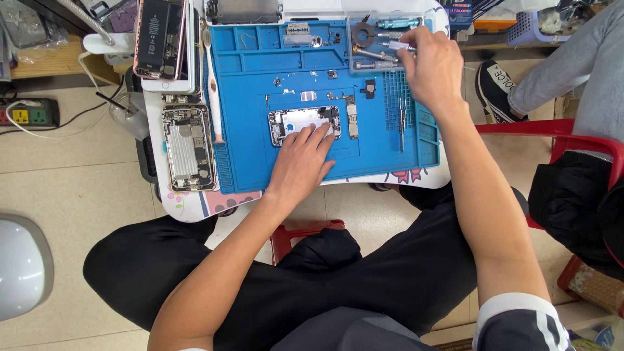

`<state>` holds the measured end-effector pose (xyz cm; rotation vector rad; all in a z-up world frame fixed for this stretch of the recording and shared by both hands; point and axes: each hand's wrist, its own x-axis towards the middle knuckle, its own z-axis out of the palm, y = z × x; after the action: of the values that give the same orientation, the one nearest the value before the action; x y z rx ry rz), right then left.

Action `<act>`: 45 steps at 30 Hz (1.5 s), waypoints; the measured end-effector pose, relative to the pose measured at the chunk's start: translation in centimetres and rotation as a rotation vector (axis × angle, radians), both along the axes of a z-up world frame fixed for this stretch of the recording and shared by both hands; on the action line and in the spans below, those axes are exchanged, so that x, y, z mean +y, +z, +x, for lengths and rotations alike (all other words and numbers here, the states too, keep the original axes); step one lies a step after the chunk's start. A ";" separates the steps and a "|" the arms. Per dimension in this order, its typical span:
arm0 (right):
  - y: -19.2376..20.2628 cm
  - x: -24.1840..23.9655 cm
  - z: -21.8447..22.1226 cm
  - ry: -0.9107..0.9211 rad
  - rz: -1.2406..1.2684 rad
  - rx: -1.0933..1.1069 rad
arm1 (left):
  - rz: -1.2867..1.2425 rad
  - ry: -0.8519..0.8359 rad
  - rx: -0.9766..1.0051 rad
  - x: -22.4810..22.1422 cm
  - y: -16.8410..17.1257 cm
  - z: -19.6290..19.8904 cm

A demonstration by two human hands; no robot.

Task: The person uses tweezers to remove small components and screws from a disassembled smartphone motherboard placed on a blue work mat. They carefully lift and place various parts, including a camera module, onto the mat while working in a seated position.

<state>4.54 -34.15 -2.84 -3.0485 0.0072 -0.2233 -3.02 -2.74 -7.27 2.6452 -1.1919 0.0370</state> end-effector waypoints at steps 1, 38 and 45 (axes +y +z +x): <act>0.6 0.1 -0.6 0.000 -0.002 0.003 | -0.002 0.000 0.003 0.0 0.0 0.0; -0.6 12.1 -11.0 0.085 0.608 0.137 | -0.100 -0.024 0.149 0.1 1.9 1.1; -0.8 11.9 -10.9 0.079 0.612 0.151 | -0.084 -0.031 0.143 0.1 2.4 1.0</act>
<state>-6.37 -22.27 -3.65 -2.4415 -0.0293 0.0183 -1.97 -2.67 -4.89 2.5101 -1.1579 -0.1033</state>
